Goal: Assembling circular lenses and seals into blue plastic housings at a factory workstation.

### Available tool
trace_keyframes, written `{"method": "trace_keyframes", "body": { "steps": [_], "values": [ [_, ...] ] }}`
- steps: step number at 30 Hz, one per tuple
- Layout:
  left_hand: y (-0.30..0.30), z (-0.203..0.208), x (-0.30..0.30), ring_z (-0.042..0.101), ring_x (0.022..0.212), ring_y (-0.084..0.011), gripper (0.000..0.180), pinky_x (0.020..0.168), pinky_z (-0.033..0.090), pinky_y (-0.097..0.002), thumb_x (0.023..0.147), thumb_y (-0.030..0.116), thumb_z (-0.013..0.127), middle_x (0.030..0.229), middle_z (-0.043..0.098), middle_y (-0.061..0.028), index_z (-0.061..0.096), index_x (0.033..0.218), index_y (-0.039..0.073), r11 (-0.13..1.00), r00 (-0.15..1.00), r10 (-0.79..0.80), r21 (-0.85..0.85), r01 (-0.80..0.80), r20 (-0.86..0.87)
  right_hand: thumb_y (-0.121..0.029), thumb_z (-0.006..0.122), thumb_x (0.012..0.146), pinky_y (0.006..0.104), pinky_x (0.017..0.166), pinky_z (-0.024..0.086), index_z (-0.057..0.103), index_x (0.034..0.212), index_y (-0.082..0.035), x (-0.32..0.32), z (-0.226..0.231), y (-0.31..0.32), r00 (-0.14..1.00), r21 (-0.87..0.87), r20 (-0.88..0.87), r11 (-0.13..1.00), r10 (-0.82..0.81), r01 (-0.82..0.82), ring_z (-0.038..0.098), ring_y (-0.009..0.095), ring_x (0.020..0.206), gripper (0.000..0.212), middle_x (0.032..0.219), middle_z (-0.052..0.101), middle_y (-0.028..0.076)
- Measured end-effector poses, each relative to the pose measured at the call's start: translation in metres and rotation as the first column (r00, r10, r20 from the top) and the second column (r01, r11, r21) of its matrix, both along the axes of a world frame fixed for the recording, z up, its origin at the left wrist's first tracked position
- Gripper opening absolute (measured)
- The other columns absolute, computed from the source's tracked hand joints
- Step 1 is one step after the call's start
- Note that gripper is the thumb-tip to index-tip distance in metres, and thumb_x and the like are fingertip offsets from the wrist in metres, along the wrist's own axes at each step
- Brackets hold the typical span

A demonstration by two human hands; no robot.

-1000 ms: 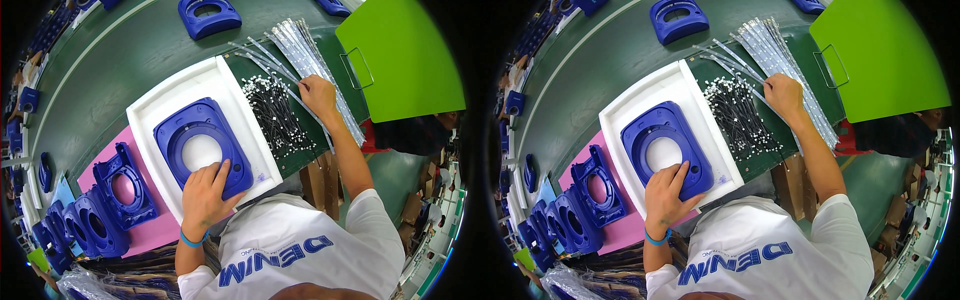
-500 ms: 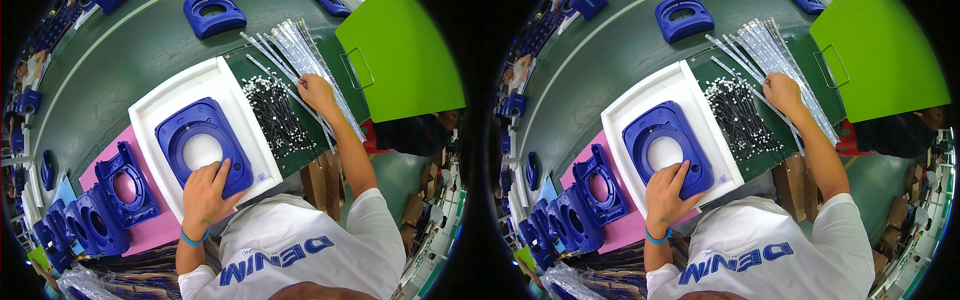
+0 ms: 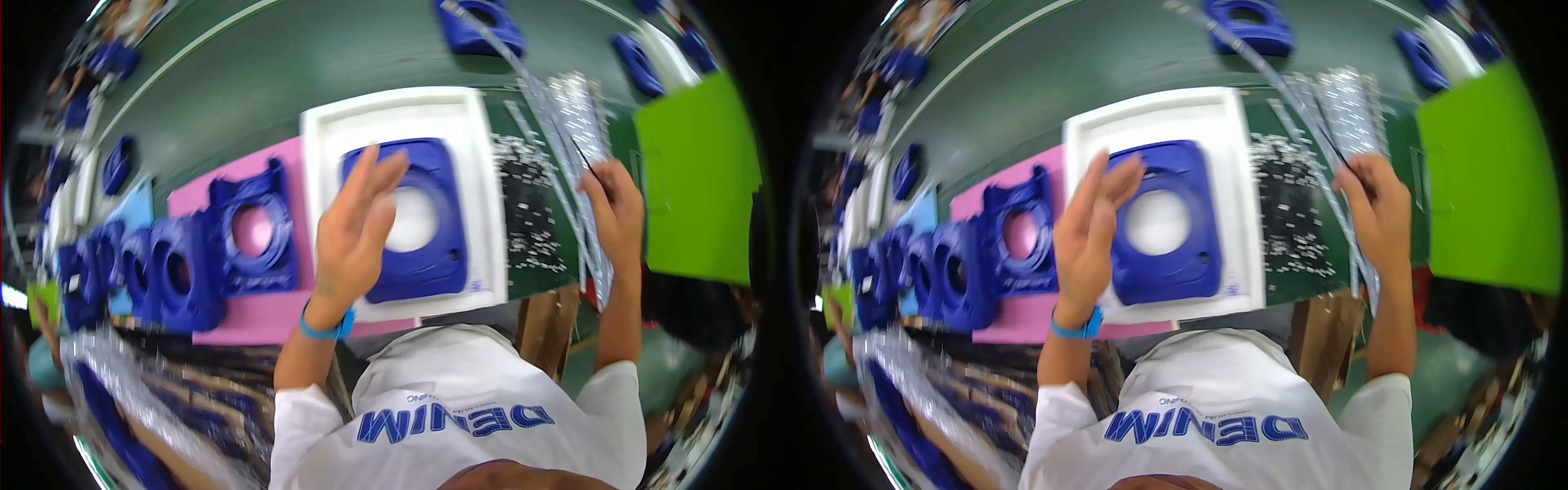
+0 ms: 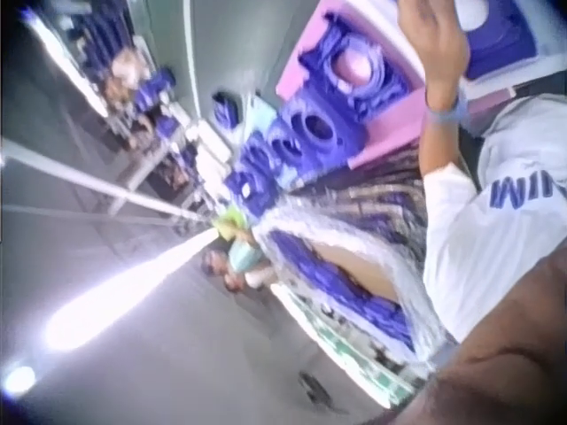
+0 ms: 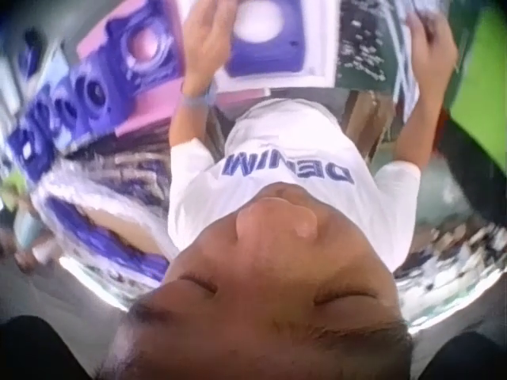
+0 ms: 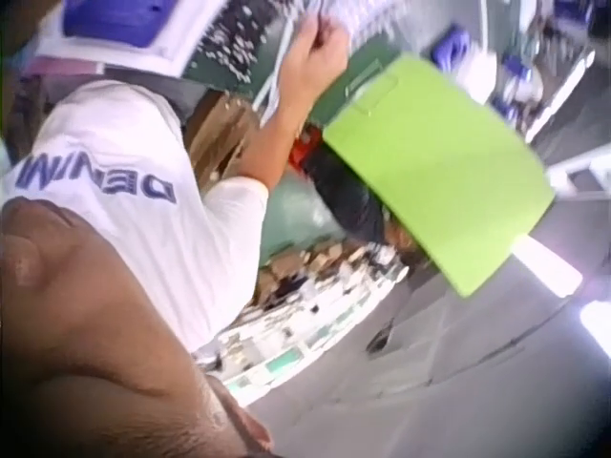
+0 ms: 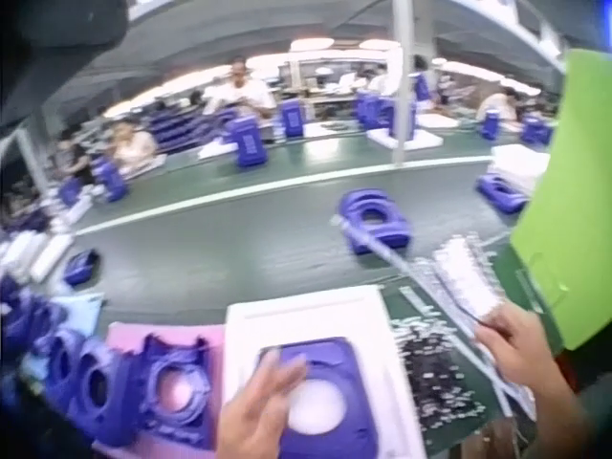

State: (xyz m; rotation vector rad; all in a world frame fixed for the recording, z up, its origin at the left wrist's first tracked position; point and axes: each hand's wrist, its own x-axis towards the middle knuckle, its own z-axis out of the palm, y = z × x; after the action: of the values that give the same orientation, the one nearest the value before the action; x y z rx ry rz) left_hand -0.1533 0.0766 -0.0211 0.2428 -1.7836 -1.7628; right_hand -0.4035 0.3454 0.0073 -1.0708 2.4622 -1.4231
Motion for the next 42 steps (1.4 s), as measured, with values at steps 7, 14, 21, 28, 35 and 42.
{"method": "trace_keyframes", "body": {
  "steps": [7,14,21,28,35,42],
  "values": [
    [-0.038,0.043,-0.013,0.072,0.117,-0.0293,0.048,0.103,0.058,-0.0389,0.118,0.024,0.049,0.129,0.072,-0.0232,0.047,0.156,-0.005,0.984,0.901,-0.01,0.159,0.087,-0.433,0.002,0.068,0.103,0.0192,0.064,0.045,0.065,0.108,0.004,0.108,0.009,-0.067,0.906,-0.136,0.226,0.932,0.359,-0.336,0.06,0.004,0.073,0.006,0.085,0.071,0.004],
    [-0.033,0.061,0.016,0.065,0.088,-0.0203,0.048,0.083,0.055,-0.0373,0.119,0.03,0.045,0.106,0.069,-0.0114,0.048,0.153,-0.004,0.991,0.84,0.129,0.09,-0.096,-0.527,-0.005,0.069,0.105,0.0218,0.067,0.047,0.068,0.108,0.004,0.137,0.001,-0.113,0.77,-0.189,0.446,0.889,0.456,-0.417,0.061,0.005,0.075,0.01,0.084,0.072,0.003],
    [-0.058,0.101,0.045,0.064,0.081,-0.0144,0.026,0.07,0.052,-0.0287,0.115,0.019,0.054,0.094,0.068,-0.0061,0.069,0.116,-0.002,0.986,0.989,0.139,-0.085,-0.142,-0.046,0.001,0.067,0.102,0.033,0.064,0.046,0.075,0.112,0.005,0.109,-0.004,-0.118,0.889,0.007,-0.118,0.896,0.442,-0.444,0.06,0.021,0.069,0.014,0.081,0.065,0.013],
    [-0.009,0.014,0.028,0.066,0.093,-0.0409,0.011,0.08,0.053,-0.0509,0.104,0.013,0.063,0.096,0.066,-0.0166,0.065,0.104,0.002,0.812,0.99,-0.062,-0.57,0.125,0.13,0.004,0.065,0.103,0.0263,0.063,0.043,0.076,0.112,0.005,0.108,-0.016,-0.11,0.882,-0.093,-0.042,0.877,0.469,-0.47,0.058,0.012,0.072,0.014,0.083,0.066,0.006],
    [0.005,-0.002,0.036,0.07,0.091,-0.041,0.02,0.082,0.054,-0.0461,0.108,0.017,0.059,0.093,0.071,-0.019,0.068,0.104,0.0,0.96,0.951,-0.164,-0.181,0.215,0.262,-0.009,0.074,0.102,0.0224,0.061,0.04,0.069,0.108,-0.002,0.055,-0.074,-0.069,0.673,-0.494,0.591,0.859,0.445,-0.135,0.055,0.008,0.07,0.01,0.096,0.069,0.007],
    [-0.009,-0.023,0.032,0.067,0.101,-0.0225,0.009,0.087,0.056,-0.0333,0.105,0.0,0.063,0.118,0.067,-0.0144,0.071,0.107,-0.002,0.963,0.987,0.055,-0.269,-0.012,0.153,-0.007,0.071,0.104,0.0223,0.052,0.044,0.066,0.111,-0.005,0.086,-0.048,-0.093,0.485,-0.555,0.733,0.832,0.476,0.022,0.061,0.01,0.062,0.009,0.091,0.076,0.011]
  ]
}}
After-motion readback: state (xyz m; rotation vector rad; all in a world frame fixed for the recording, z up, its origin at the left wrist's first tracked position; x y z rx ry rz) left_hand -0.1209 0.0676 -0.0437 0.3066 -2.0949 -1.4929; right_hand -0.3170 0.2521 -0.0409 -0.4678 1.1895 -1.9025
